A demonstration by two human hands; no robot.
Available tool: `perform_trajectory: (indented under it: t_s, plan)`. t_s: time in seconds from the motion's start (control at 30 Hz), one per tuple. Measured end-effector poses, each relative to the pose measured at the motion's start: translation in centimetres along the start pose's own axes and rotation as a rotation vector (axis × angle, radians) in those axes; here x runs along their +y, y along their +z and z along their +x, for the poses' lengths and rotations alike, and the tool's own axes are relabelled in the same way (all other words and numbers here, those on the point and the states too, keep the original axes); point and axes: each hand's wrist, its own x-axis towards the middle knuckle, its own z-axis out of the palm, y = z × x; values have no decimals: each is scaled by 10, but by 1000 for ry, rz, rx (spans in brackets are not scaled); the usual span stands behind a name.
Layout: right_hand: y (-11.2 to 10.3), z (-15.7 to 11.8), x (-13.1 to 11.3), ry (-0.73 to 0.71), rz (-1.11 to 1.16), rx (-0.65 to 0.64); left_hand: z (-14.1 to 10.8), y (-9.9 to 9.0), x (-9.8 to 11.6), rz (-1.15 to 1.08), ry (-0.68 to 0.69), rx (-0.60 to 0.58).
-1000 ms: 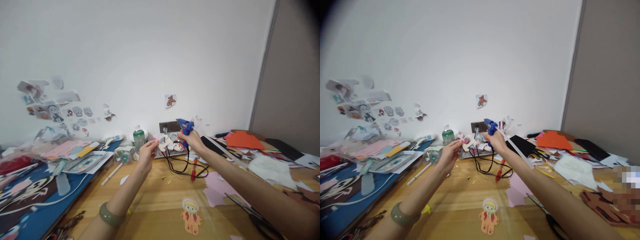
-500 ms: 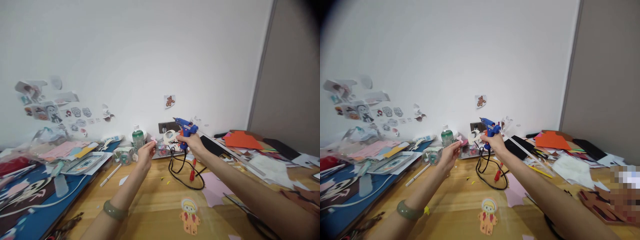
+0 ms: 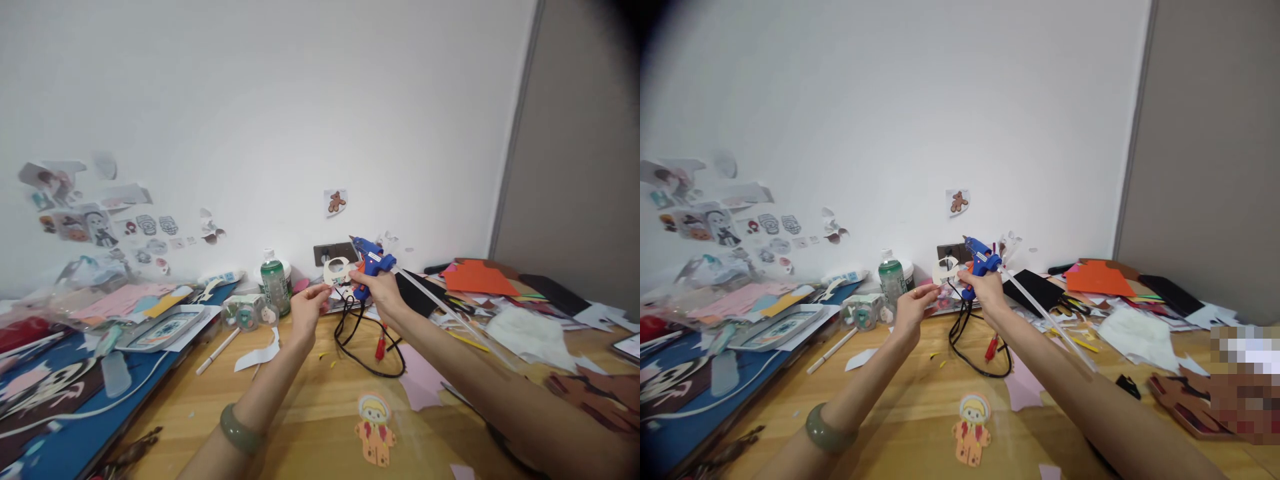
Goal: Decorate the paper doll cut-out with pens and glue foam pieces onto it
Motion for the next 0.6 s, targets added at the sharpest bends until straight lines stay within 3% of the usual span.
perform_trajectory:
  t_s: [0.3, 0.6]
  plan:
    - [-1, 1, -1, -22, 43, 9, -2, -1, -3, 66, -9, -55]
    - [-1, -3, -3, -6, 23, 4, 0, 2, 1, -28, 14, -69]
